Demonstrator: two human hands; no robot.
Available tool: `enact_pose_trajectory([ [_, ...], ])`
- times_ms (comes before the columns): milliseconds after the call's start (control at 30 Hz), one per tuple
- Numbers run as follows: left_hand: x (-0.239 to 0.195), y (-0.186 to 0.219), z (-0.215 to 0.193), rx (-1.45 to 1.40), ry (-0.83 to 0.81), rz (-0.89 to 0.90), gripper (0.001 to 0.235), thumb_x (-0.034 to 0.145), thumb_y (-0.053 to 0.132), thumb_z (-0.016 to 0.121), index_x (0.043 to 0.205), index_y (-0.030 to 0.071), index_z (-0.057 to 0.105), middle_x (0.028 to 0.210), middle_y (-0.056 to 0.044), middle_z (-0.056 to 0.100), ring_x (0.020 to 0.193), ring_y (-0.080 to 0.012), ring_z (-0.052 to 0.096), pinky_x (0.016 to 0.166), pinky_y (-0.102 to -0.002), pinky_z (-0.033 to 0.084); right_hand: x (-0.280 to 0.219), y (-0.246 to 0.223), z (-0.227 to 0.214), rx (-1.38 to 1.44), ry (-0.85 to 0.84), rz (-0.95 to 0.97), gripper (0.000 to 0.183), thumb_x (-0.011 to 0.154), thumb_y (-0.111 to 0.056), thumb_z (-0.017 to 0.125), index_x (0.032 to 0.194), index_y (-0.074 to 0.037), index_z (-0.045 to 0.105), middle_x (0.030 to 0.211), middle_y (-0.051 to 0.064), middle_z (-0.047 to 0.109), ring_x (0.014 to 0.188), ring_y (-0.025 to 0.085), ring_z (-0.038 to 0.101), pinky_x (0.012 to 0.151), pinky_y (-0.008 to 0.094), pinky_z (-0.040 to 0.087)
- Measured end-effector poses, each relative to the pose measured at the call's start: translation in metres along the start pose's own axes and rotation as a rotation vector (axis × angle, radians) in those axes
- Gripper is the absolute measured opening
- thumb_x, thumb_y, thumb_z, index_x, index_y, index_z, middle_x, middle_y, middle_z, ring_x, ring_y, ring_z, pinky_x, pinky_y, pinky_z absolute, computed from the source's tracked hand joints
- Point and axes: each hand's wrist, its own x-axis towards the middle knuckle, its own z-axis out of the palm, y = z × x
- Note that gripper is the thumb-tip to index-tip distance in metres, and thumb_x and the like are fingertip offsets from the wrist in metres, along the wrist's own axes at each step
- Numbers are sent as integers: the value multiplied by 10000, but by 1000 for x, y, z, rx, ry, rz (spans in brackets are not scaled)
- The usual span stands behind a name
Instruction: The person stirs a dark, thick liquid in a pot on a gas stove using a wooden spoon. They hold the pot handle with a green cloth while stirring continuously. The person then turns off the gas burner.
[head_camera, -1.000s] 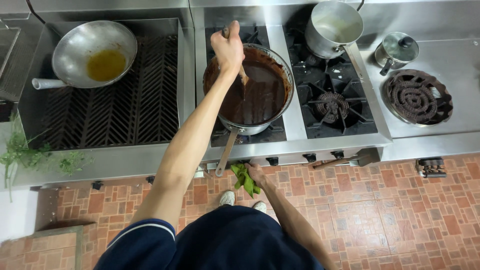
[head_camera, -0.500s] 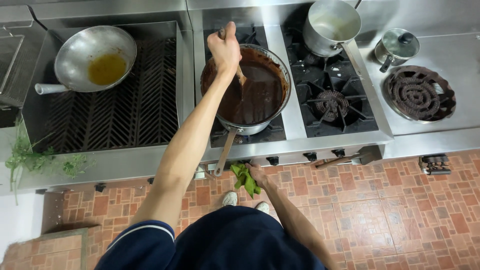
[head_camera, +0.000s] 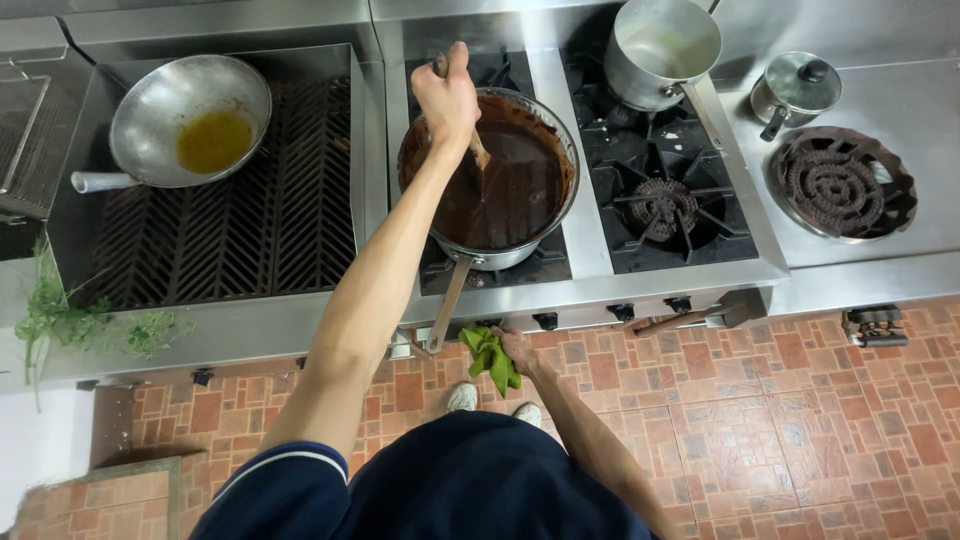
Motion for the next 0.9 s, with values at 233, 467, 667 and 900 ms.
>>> enact_pose_trajectory([
  [233,12,-17,4,123,69,-15,455,857,312,629,487,143,426,415,-41,477,313,-190,475,258,-414,365,-13,-12,11,-143,58,21,367,977,-296,643,1116,35,722,951,146,757,766,241,715,648,345,582],
  [467,19,-16,2,-50,5,-17,471,862,231,657,490,115,392,379,-51,385,258,-171,364,228,-362,211,-21,-20,21,-275,10,-4,429,953,-395,670,1054,17,729,929,125,753,791,225,714,676,358,559],
  [667,55,-25,-22,-39,13,-105,337,854,348,413,727,82,574,436,-45,384,325,-209,362,276,-382,248,6,10,42,-267,57,-44,458,946,-419,629,1111,2,703,1065,109,726,965,237,691,822,380,523],
  [900,69,25,-29,211,99,30,336,792,259,515,505,91,465,414,-128,414,332,-371,516,376,-498,507,5,47,104,-245,210,-293,592,994,-546,464,1153,-10,660,1210,248,690,1147,394,653,959,472,483],
])
